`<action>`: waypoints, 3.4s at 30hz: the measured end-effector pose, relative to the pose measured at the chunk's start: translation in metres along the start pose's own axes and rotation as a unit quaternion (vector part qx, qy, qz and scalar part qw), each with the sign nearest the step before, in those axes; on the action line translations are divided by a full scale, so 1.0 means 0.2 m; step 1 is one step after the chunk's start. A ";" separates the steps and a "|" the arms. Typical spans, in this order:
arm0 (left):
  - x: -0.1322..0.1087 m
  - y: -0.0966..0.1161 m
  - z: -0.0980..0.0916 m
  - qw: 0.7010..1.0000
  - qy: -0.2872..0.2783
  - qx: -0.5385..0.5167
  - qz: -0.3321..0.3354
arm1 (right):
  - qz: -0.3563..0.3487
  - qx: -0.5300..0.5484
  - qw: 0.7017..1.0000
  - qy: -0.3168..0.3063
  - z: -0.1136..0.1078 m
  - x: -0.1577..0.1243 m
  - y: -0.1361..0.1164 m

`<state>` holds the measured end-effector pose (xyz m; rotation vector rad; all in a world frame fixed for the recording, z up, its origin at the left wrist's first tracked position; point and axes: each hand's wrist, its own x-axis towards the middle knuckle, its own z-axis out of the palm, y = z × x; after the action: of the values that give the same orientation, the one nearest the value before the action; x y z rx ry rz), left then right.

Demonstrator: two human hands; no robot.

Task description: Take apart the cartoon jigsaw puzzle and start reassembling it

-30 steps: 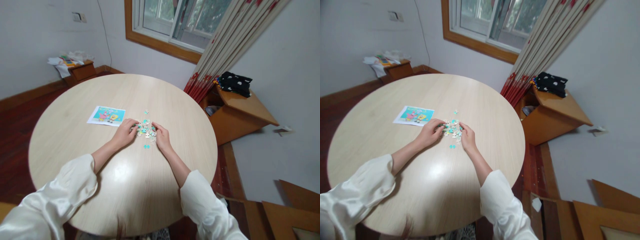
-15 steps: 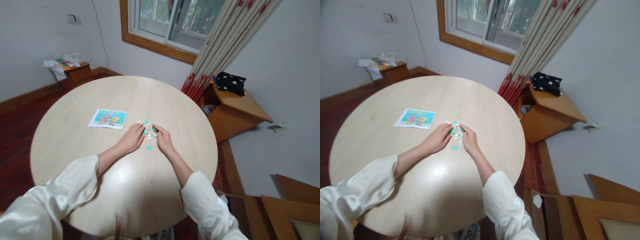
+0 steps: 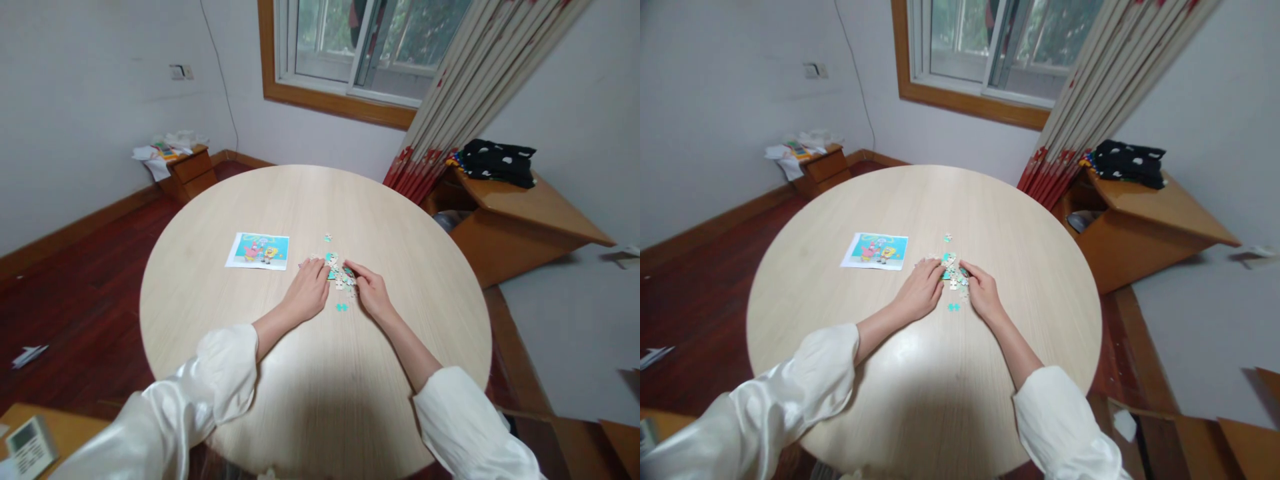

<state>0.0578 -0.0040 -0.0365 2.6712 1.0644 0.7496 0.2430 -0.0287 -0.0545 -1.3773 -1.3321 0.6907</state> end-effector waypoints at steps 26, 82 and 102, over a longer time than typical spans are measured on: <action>-0.05 -0.04 -0.02 0.987 0.079 -0.113 -0.085 | -0.081 -0.069 0.994 -0.021 0.02 -0.01 -0.08; 0.30 -0.21 0.04 0.964 0.138 -0.196 -0.114 | -0.056 -0.096 0.994 0.018 0.06 0.31 -0.01; 0.30 -0.22 0.04 0.966 0.132 -0.192 -0.113 | -0.036 -0.031 0.999 0.017 0.05 0.31 0.00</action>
<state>0.0726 0.0681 -0.0343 2.1270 1.1226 1.1519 0.2464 0.0321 -0.0419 -1.3779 -1.3797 0.5787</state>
